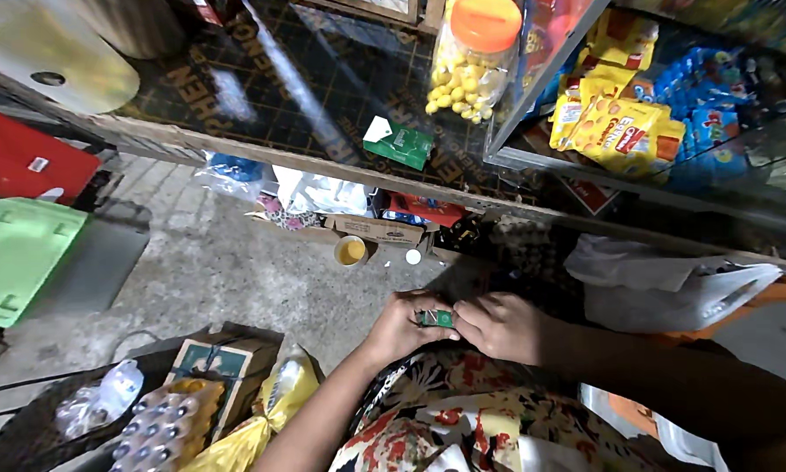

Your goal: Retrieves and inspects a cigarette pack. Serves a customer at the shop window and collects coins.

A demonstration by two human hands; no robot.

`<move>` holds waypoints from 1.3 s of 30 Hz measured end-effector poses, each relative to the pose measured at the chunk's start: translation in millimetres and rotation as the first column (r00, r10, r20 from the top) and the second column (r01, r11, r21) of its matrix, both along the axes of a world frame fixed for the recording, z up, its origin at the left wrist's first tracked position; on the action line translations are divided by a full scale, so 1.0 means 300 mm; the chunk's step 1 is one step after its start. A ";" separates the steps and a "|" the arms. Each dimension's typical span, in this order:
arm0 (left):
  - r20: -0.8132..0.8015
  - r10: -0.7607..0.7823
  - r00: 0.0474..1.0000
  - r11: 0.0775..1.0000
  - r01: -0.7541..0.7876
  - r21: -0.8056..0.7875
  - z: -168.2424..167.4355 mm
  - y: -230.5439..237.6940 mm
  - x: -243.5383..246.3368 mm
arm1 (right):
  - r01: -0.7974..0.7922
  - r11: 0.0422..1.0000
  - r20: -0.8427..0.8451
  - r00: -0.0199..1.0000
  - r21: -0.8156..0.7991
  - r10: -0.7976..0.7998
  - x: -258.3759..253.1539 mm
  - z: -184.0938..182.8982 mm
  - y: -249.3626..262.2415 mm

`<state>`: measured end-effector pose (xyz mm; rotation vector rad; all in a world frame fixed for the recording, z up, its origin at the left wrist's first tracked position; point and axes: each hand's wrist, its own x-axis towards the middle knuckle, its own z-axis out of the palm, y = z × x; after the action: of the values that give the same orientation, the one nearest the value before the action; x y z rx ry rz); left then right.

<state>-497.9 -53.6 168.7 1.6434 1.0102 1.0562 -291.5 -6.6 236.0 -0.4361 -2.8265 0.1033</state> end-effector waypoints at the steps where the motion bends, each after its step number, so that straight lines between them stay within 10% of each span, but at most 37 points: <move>1: 0.006 -0.005 1.000 1.000 0.005 0.000 0.001 0.002 0.000 | -0.004 1.000 -0.017 1.000 -0.017 0.004 0.002 -0.003 0.006; 12: -0.101 0.016 0.995 0.992 -0.003 0.125 0.013 0.005 0.002 | 0.111 0.990 -0.121 0.985 -0.091 -0.122 0.025 -0.049 0.003; 20: -0.073 0.216 0.974 0.928 -0.181 0.325 0.012 0.019 0.029 | 0.164 0.716 -0.439 0.691 -0.678 -0.574 0.017 -0.113 -0.006; 26: -0.068 0.245 0.967 0.909 -0.205 0.362 0.007 0.052 0.013 | 0.112 0.878 -0.562 0.728 -0.466 -0.391 0.046 -0.150 -0.017; 39: -0.207 0.384 0.900 0.858 -0.265 0.441 -0.023 0.096 -0.015 | 0.274 0.768 -0.293 0.809 -0.578 -0.509 0.087 -0.095 -0.036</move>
<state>-502.5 -24.6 161.6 2.0535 1.3721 1.3474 -265.3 -17.4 207.4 -0.9930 -2.1646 0.7774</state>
